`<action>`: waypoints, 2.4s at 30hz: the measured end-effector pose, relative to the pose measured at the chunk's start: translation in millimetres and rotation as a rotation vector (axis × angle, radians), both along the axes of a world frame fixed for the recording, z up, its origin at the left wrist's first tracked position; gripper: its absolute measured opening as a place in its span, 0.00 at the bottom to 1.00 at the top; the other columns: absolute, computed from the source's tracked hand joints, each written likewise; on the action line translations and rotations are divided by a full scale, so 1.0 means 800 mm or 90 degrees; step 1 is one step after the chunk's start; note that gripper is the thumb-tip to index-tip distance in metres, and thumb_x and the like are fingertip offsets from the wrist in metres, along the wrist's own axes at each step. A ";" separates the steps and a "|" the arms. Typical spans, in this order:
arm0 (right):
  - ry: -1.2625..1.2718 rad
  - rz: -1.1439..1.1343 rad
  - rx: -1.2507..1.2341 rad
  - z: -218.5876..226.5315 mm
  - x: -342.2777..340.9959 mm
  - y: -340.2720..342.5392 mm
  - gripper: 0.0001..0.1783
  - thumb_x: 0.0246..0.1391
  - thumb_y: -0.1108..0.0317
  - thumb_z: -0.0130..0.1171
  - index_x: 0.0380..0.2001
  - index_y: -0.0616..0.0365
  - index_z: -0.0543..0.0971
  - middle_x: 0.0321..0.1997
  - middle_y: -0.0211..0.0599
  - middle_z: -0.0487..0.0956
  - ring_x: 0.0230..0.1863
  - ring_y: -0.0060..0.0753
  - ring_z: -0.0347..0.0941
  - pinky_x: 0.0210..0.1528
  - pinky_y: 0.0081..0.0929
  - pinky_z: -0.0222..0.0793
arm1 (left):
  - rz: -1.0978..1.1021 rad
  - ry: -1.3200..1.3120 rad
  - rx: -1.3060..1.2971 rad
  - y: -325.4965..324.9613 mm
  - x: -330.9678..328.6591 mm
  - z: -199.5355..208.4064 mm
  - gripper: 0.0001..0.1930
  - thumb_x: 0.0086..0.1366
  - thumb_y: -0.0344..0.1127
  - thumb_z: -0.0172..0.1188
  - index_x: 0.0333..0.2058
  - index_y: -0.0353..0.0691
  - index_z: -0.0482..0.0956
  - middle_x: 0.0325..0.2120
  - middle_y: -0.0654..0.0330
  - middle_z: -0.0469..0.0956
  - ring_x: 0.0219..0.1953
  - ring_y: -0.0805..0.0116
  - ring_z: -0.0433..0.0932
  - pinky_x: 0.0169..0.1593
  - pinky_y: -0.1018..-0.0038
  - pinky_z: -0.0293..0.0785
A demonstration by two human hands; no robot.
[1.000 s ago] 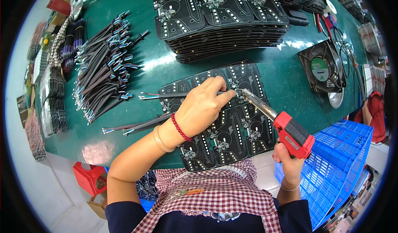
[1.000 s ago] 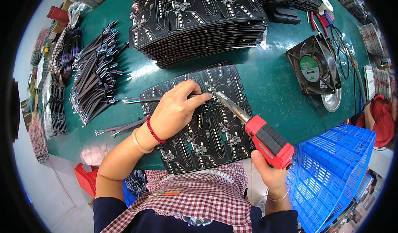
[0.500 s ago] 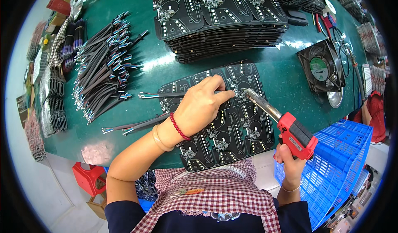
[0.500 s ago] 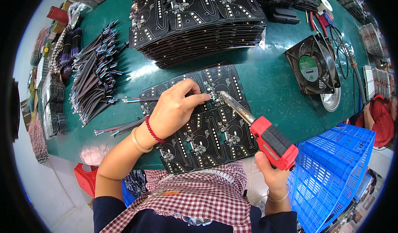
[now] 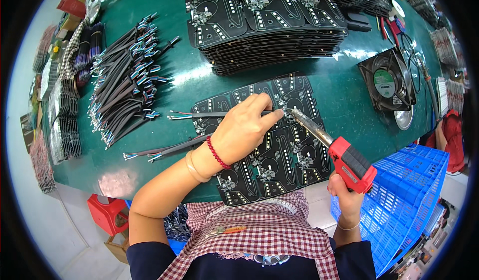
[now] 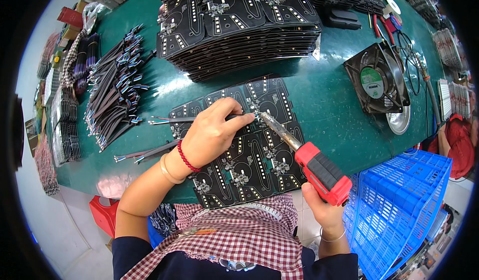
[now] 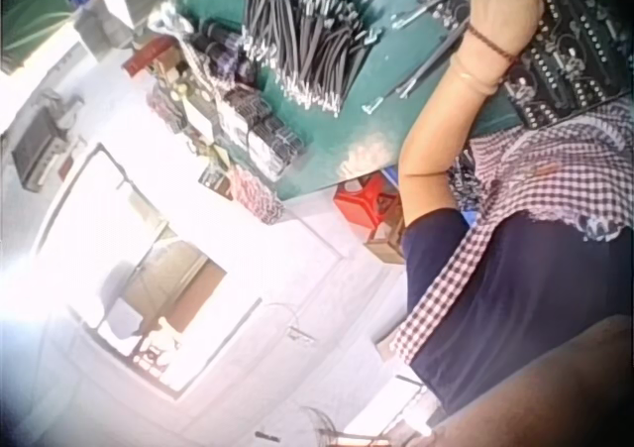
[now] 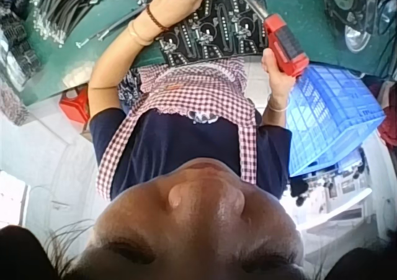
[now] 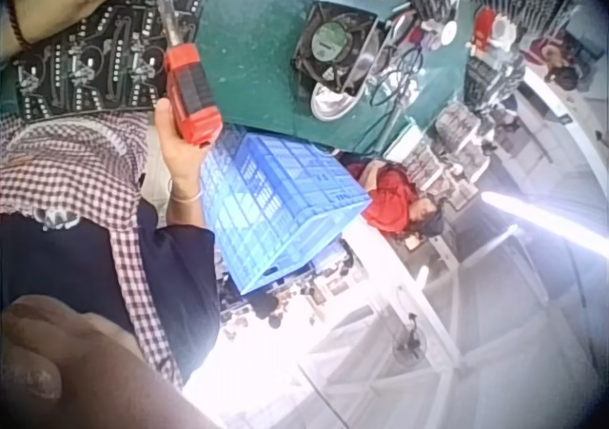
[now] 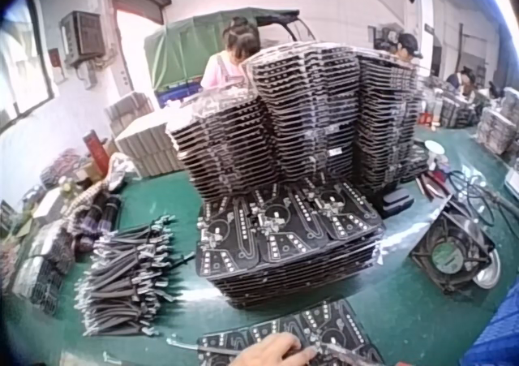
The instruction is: The person solders wires onto circuit boards using a soldering iron, places a completed board into a plastic crate, and takes another board from a stack to solder more wires onto it.
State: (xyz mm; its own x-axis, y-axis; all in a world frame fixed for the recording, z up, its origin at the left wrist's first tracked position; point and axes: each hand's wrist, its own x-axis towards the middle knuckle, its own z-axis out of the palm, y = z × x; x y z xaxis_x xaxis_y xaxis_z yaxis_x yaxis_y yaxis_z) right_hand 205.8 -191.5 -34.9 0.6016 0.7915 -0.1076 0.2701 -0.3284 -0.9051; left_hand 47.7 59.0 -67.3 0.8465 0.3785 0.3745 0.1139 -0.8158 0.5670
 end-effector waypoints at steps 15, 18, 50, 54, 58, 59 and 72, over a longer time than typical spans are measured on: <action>0.145 -0.065 0.015 0.022 -0.006 0.006 0.15 0.55 0.77 0.51 0.46 0.71 0.71 0.16 0.30 0.68 0.15 0.19 0.61 0.20 0.20 0.61 | -0.008 0.015 0.017 0.000 -0.002 -0.002 0.20 0.45 0.20 0.59 0.40 0.41 0.79 0.31 0.57 0.70 0.34 0.59 0.74 0.36 0.68 0.74; 0.093 -0.033 -0.011 0.015 -0.004 -0.003 0.15 0.55 0.76 0.52 0.46 0.70 0.70 0.16 0.30 0.68 0.15 0.19 0.61 0.20 0.20 0.60 | -0.002 0.023 0.023 0.000 -0.002 -0.001 0.19 0.45 0.20 0.60 0.39 0.42 0.79 0.31 0.57 0.70 0.34 0.60 0.74 0.36 0.68 0.75; 0.078 -0.033 -0.001 0.021 -0.014 -0.005 0.12 0.56 0.77 0.52 0.44 0.69 0.71 0.16 0.30 0.68 0.15 0.19 0.62 0.20 0.21 0.62 | -0.008 0.051 0.056 -0.007 -0.002 0.002 0.16 0.48 0.23 0.58 0.39 0.37 0.79 0.31 0.56 0.69 0.34 0.59 0.72 0.38 0.68 0.73; -0.005 -0.003 -0.041 0.016 -0.015 -0.009 0.10 0.56 0.76 0.54 0.41 0.68 0.72 0.16 0.30 0.69 0.15 0.19 0.63 0.20 0.21 0.62 | -0.007 0.048 0.071 -0.009 -0.002 0.002 0.16 0.49 0.23 0.57 0.40 0.36 0.78 0.31 0.56 0.69 0.34 0.59 0.71 0.39 0.68 0.72; -0.004 0.011 -0.048 0.015 -0.014 -0.013 0.09 0.56 0.76 0.55 0.40 0.68 0.72 0.16 0.29 0.69 0.16 0.19 0.64 0.20 0.21 0.62 | -0.018 0.063 0.087 -0.011 0.000 0.005 0.16 0.50 0.24 0.56 0.41 0.35 0.77 0.31 0.55 0.69 0.34 0.60 0.72 0.38 0.68 0.73; -0.002 0.009 -0.055 0.016 -0.015 -0.012 0.09 0.56 0.76 0.55 0.39 0.68 0.72 0.16 0.30 0.69 0.16 0.19 0.64 0.20 0.20 0.62 | -0.018 0.067 0.091 -0.012 0.000 0.006 0.17 0.51 0.24 0.55 0.42 0.34 0.77 0.32 0.55 0.68 0.34 0.60 0.72 0.38 0.68 0.74; -0.063 0.022 -0.088 0.023 -0.034 -0.011 0.07 0.58 0.74 0.54 0.38 0.67 0.71 0.17 0.30 0.70 0.17 0.19 0.65 0.20 0.20 0.61 | -0.032 0.080 0.084 -0.013 -0.002 0.008 0.18 0.51 0.25 0.55 0.44 0.33 0.76 0.32 0.56 0.67 0.34 0.61 0.73 0.37 0.69 0.74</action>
State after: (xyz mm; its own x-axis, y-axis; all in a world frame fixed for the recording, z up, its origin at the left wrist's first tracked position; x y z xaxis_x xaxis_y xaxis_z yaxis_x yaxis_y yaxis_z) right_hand 178.2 -200.5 -16.4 0.5874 0.7937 -0.1581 0.3694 -0.4368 -0.8203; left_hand 45.9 48.9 -60.8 0.9062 0.2896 0.3081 0.1345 -0.8883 0.4392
